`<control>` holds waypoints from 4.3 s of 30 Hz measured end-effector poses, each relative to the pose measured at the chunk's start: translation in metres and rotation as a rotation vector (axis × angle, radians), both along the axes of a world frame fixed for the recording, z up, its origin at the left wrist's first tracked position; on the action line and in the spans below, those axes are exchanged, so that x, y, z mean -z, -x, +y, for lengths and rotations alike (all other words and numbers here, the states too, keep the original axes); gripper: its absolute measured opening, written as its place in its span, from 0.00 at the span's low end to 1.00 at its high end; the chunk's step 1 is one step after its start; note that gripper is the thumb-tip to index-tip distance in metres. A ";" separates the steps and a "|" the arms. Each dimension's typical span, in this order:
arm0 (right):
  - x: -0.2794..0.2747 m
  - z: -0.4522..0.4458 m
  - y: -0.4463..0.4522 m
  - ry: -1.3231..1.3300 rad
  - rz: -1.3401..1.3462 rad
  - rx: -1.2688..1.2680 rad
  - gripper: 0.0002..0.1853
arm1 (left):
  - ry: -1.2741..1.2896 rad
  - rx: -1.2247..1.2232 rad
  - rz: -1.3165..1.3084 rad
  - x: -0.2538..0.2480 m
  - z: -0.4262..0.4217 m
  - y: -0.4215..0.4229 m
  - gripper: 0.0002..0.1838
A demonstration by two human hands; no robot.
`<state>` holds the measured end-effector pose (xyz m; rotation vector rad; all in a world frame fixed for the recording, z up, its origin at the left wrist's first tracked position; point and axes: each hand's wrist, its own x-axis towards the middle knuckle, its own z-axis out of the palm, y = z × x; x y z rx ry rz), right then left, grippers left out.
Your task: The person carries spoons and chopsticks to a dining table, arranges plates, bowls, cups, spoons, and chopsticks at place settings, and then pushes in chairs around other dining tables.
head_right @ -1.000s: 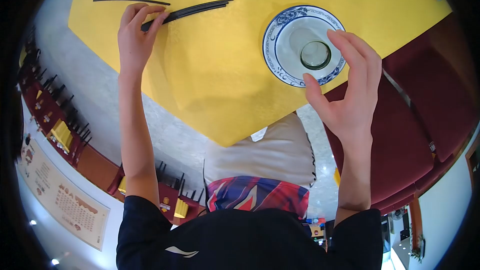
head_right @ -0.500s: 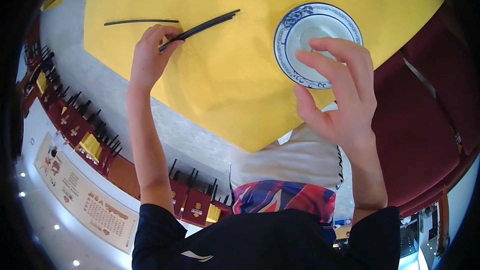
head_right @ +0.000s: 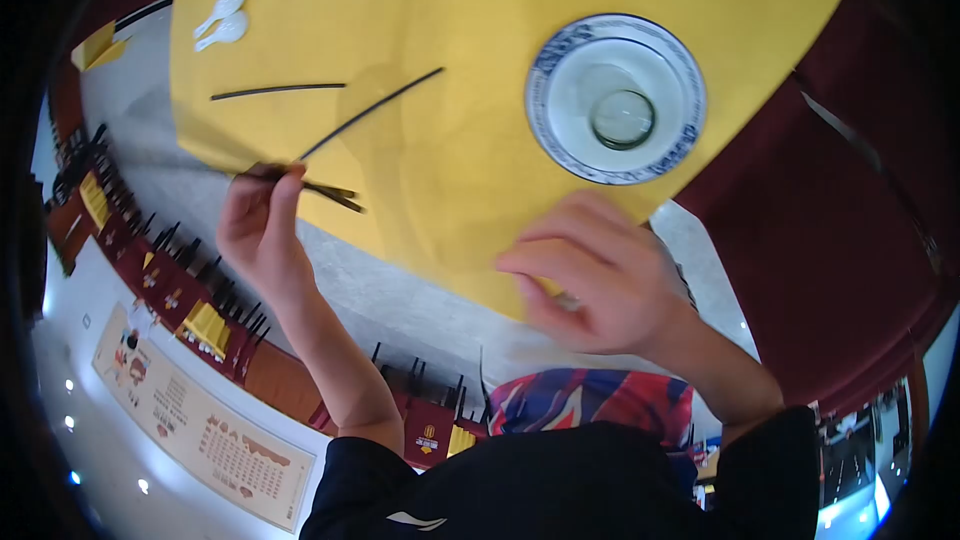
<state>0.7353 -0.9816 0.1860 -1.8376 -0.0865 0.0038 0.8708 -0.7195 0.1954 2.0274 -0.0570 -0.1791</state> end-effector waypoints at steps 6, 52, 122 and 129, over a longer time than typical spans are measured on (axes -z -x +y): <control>0.005 0.030 0.028 -0.166 0.543 0.091 0.16 | 0.716 -0.386 0.601 0.017 -0.051 0.059 0.07; 0.077 -0.036 0.079 -0.494 0.936 0.407 0.13 | -0.015 0.270 0.828 0.067 -0.135 0.063 0.11; 0.081 -0.085 0.108 -0.246 0.838 0.389 0.11 | -0.827 0.912 -0.148 0.060 0.051 -0.086 0.10; 0.087 -0.080 0.116 -0.138 0.828 0.351 0.09 | -0.939 1.041 0.097 0.056 0.042 -0.078 0.09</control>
